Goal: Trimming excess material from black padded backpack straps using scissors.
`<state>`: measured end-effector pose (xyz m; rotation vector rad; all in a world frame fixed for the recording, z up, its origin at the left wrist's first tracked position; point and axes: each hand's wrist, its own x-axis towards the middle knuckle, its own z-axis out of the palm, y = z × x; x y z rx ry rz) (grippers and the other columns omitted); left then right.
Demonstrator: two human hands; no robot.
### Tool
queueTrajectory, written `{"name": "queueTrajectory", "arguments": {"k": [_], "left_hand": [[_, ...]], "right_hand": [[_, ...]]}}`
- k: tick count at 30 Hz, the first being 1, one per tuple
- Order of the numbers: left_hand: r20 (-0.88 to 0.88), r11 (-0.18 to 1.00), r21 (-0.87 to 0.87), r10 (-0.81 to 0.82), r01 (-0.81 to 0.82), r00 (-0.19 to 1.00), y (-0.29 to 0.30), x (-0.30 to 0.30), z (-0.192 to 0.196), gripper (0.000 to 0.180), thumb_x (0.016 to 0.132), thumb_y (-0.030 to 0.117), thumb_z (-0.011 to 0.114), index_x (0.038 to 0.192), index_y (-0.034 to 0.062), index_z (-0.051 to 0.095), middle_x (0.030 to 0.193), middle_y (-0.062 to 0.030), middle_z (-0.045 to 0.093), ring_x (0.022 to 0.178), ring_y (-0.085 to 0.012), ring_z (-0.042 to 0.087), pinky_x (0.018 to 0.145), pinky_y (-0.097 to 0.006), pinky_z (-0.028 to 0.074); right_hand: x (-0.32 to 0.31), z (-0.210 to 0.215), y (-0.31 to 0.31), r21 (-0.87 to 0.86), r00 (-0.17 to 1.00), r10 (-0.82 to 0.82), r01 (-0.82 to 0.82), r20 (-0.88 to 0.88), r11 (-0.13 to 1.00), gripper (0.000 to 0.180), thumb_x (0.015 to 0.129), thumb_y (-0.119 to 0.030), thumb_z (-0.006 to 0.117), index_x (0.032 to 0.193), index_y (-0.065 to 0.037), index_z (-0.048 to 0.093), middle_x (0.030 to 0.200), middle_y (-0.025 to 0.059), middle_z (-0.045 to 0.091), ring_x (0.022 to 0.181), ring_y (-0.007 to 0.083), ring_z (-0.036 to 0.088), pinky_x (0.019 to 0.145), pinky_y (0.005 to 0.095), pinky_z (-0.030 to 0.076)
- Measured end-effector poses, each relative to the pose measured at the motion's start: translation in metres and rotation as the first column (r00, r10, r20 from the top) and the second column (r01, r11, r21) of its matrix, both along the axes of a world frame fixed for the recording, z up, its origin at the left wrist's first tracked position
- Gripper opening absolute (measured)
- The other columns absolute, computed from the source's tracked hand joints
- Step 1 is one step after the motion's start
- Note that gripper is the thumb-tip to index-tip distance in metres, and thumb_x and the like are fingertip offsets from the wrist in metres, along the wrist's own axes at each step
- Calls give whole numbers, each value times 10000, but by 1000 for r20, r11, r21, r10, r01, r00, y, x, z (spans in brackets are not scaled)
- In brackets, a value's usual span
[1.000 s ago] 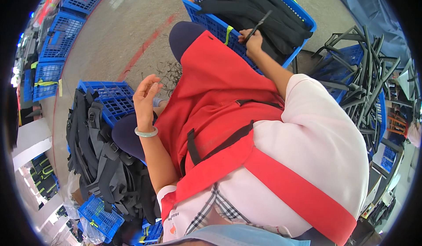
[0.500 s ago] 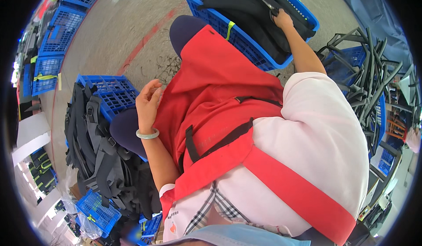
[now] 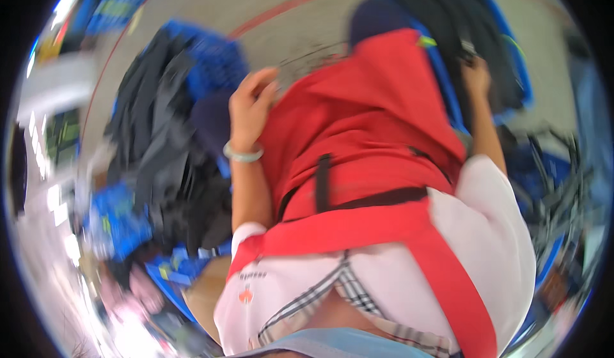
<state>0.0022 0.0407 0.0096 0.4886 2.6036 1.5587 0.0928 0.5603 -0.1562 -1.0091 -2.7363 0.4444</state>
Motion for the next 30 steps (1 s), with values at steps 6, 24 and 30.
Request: {"name": "queueTrajectory", "arguments": {"k": [6, 24, 30], "left_hand": [[-189, 881, 307, 427, -360, 884, -63, 7, 5, 233, 819, -62, 636, 1036, 18, 667, 987, -61, 619, 820, -103, 605, 738, -229, 488], [681, -192, 682, 519, -706, 516, -299, -10, -77, 164, 867, 111, 682, 930, 24, 558, 976, -150, 614, 747, -208, 590, 530, -286, 459], [420, -53, 905, 268, -422, 867, -189, 11, 1, 58, 894, 65, 614, 938, 26, 614, 885, -61, 662, 714, -136, 599, 548, -256, 456]], "right_hand": [[-63, 54, 16, -670, 939, 10, -254, -345, 697, 288, 897, -246, 660, 1119, -62, 674, 960, 26, 663, 824, 87, 600, 720, 215, 457], [-167, 110, -156, -49, 795, 525, -563, -304, 825, 371, 906, -298, 641, 1110, 10, 607, 958, 111, 659, 902, 205, 632, 832, 295, 455], [-144, 135, -139, 10, 805, 546, -560, -232, 829, 348, 898, -243, 648, 1121, 16, 583, 977, 115, 655, 930, 200, 629, 840, 313, 460]]}}
